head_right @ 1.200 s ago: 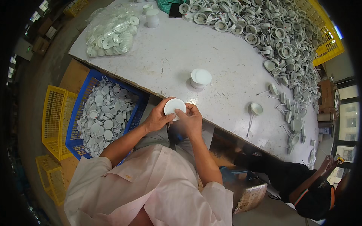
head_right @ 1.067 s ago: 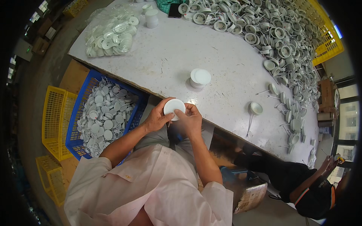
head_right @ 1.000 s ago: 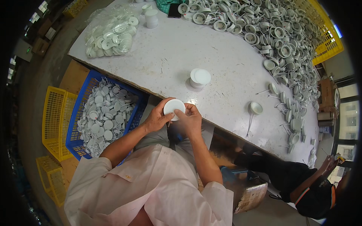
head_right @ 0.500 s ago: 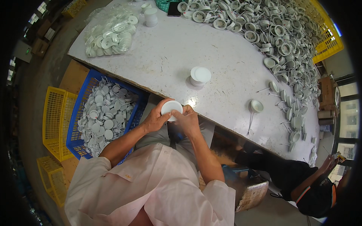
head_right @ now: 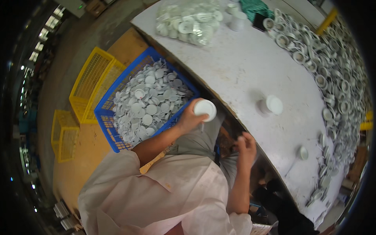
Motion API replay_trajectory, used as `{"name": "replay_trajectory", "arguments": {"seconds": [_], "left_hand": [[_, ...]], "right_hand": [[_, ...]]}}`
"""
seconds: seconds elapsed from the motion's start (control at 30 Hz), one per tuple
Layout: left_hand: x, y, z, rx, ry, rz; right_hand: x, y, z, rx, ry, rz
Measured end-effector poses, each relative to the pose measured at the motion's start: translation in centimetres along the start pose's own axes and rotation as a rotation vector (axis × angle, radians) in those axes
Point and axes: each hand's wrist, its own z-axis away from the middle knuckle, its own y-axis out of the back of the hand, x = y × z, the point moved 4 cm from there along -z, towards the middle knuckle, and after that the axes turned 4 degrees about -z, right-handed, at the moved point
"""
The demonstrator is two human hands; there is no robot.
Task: The person repositions a standing fan, sits at a workbench, and assembles LED lights by fitting circular covers onto light housings by hand.
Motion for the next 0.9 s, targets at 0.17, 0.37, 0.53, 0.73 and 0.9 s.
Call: {"name": "replay_trajectory", "arguments": {"seconds": [0.17, 0.37, 0.53, 0.73, 0.9], "left_hand": [[-11.7, 15.7, 0.8, 0.495, 0.41, 0.023], [-24.0, 31.3, 6.7, 0.799, 0.614, -0.19], [-34.4, 48.5, 16.3, 0.733, 0.282, -0.596], [-39.3, 51.2, 17.1, 1.075, 0.805, -0.276], [-39.7, 43.8, 11.6, 0.83, 0.328, -0.403]], "right_hand": [[3.1, 4.7, 1.6, 0.04, -0.07, -0.086], [7.8, 9.4, 3.9, 0.103, -0.121, -0.056], [10.7, 8.6, 4.3, 0.084, -0.232, -0.047], [8.7, 7.1, 3.7, 0.147, -0.215, 0.149], [7.8, 8.0, 3.2, 0.133, -0.083, 0.523]]}}
